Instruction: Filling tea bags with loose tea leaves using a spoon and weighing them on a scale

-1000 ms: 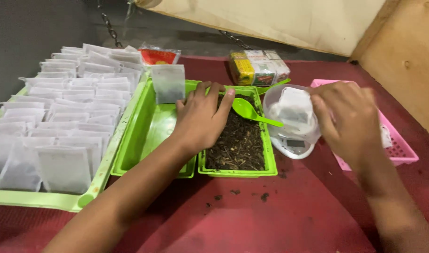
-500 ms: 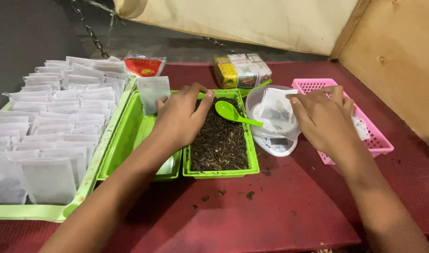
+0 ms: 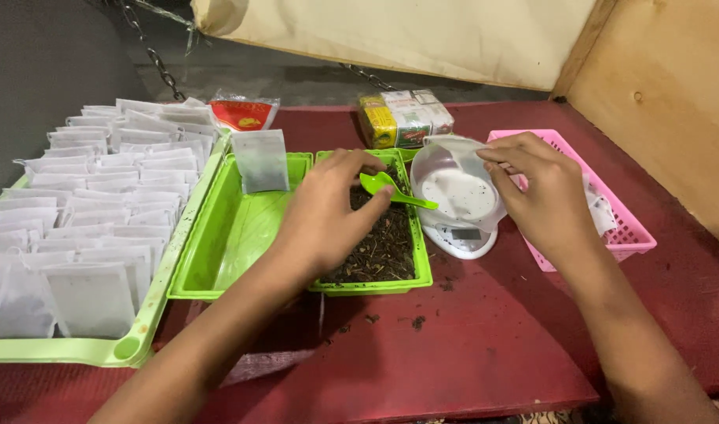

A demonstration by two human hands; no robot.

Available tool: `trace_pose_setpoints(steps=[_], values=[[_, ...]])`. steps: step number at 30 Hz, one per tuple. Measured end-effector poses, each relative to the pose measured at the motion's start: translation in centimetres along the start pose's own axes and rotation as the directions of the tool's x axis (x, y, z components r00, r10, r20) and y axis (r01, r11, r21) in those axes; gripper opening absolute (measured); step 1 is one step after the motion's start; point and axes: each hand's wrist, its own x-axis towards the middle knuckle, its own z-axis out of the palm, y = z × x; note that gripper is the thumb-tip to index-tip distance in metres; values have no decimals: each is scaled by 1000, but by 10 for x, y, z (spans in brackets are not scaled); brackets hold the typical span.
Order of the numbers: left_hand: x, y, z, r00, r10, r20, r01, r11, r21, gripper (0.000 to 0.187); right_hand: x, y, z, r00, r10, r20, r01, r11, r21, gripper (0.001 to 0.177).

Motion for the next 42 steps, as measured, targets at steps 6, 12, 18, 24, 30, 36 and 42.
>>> trace_pose_setpoints(steps=[6, 12, 18, 24, 30, 36, 42], values=[[-6, 13, -6, 994, -84, 66, 94, 982, -165, 65, -2, -30, 2, 991, 25, -128, 5, 973, 230, 20], [-11, -9, -19, 996, 23, -88, -49, 952, -302, 15, 6, -92, 6, 996, 12, -85, 26, 900, 434, 20], [-47, -42, -76, 967, 166, -194, -187, 977, -100, 16, 38, -137, 33, 954, -300, 27, 270, 892, 362, 8], [-67, -93, -137, 972, -49, -229, 64, 996, 55, 9, 90, -170, 107, 843, -536, 52, 481, 793, 375, 12], [-33, -167, -129, 969, -155, -190, 196, 955, 221, 23, 129, -164, 165, 906, -287, 312, 218, 946, 240, 22], [37, -196, -88, 930, -368, -13, 321, 792, 519, 40, 133, -145, 174, 797, 86, 598, -54, 996, -71, 18], [64, -237, -54, 941, -335, -53, 279, 676, 682, 28, 127, -120, 213, 731, 110, 673, 1, 987, -162, 22]])
